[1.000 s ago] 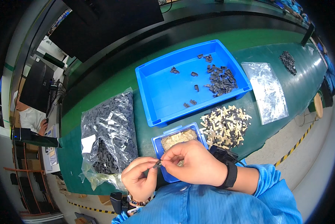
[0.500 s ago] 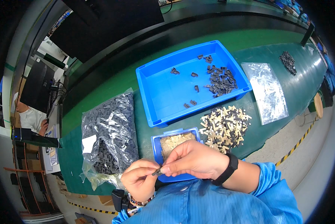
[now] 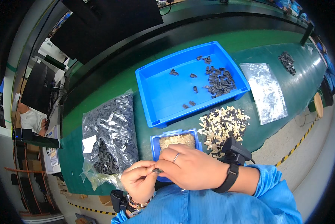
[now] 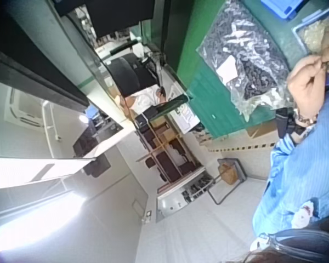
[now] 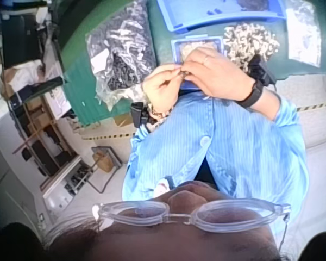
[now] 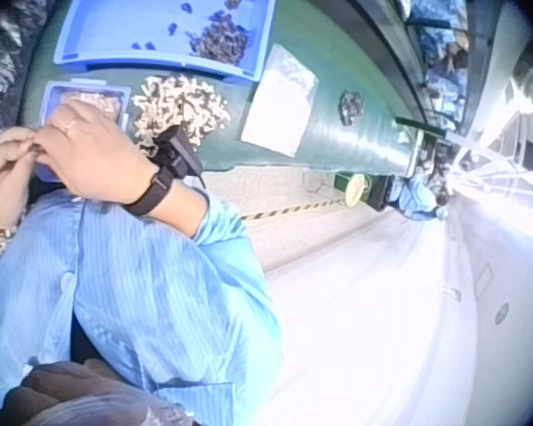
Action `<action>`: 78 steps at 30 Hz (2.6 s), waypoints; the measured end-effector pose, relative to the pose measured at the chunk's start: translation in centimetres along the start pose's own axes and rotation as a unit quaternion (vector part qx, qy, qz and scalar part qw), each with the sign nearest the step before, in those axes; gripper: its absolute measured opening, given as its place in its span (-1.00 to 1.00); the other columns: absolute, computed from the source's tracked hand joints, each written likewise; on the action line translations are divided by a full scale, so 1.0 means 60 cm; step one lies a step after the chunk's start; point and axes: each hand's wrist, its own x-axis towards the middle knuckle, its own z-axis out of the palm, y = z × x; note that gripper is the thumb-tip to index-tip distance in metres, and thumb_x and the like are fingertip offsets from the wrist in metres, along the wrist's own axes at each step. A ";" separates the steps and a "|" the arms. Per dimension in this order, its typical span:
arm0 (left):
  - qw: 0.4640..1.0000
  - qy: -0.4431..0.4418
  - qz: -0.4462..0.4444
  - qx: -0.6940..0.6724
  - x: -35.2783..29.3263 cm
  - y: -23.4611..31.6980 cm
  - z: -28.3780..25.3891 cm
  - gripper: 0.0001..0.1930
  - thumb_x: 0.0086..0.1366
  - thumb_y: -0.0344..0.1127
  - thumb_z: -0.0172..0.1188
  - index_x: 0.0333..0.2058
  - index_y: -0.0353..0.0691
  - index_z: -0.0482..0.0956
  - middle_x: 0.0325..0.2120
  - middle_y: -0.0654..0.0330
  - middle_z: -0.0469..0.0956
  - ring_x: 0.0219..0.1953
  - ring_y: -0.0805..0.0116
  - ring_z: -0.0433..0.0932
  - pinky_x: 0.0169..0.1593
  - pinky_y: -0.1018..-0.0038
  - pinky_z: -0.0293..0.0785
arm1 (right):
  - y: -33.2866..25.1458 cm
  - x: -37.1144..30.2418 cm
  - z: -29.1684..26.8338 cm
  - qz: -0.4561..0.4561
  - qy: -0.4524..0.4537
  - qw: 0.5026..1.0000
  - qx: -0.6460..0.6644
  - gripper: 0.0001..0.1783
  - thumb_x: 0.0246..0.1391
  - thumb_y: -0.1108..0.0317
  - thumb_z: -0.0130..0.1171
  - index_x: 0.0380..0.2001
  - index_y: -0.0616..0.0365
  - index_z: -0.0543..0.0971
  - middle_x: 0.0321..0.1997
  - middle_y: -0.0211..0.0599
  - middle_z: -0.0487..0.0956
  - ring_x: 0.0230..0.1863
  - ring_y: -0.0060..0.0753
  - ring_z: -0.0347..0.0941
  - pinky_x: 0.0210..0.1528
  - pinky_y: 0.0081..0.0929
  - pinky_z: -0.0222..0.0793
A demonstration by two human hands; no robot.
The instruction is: The person is manually assembling small components into a plastic part, likely as part of a manufacturing process.
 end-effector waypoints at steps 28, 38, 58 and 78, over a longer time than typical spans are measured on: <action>0.969 -0.057 -0.112 0.214 0.000 -0.029 -0.007 -0.66 0.19 -0.48 0.22 -0.06 -0.51 0.51 -0.65 0.11 0.57 -0.65 0.44 0.57 -0.52 0.54 0.45 | 0.118 -0.093 -0.092 0.273 0.025 0.923 -0.271 -0.80 -0.19 0.43 0.34 -0.38 0.13 0.65 -0.45 -0.17 0.55 -0.27 -0.07 0.47 -0.17 -0.20 0.39; 0.967 -0.083 -0.110 0.214 -0.002 -0.023 -0.005 -0.66 0.18 -0.46 0.23 -0.07 -0.50 0.51 -0.65 0.10 0.57 -0.65 0.36 0.58 -0.53 0.49 0.46 | 0.123 -0.098 -0.108 0.305 0.103 0.938 -0.127 -0.95 -0.11 0.47 0.27 -0.51 0.19 0.67 -0.50 -0.16 0.59 -0.40 -0.15 0.51 -0.33 -0.30 0.42; 0.994 -0.108 -0.020 -0.001 0.041 0.010 0.043 -0.80 0.15 -0.62 0.24 -0.21 -0.46 0.61 -0.27 0.03 0.60 -0.25 0.40 0.56 -0.26 0.59 0.46 | -0.001 -0.022 -0.032 0.181 0.177 0.956 0.147 -0.87 -0.05 0.63 0.21 -0.37 0.28 0.65 -0.32 -0.21 0.64 -0.31 -0.37 0.60 -0.27 -0.54 0.51; 0.992 -0.070 0.041 0.100 0.039 0.014 0.027 -0.96 0.20 -0.56 0.18 -0.36 -0.38 0.55 -0.35 0.09 0.57 -0.34 0.34 0.55 -0.24 0.52 0.43 | 0.002 -0.016 0.006 0.117 0.127 0.985 0.023 -0.89 -0.07 0.56 0.21 -0.39 0.22 0.62 -0.28 -0.20 0.61 -0.29 -0.13 0.55 -0.25 -0.32 0.48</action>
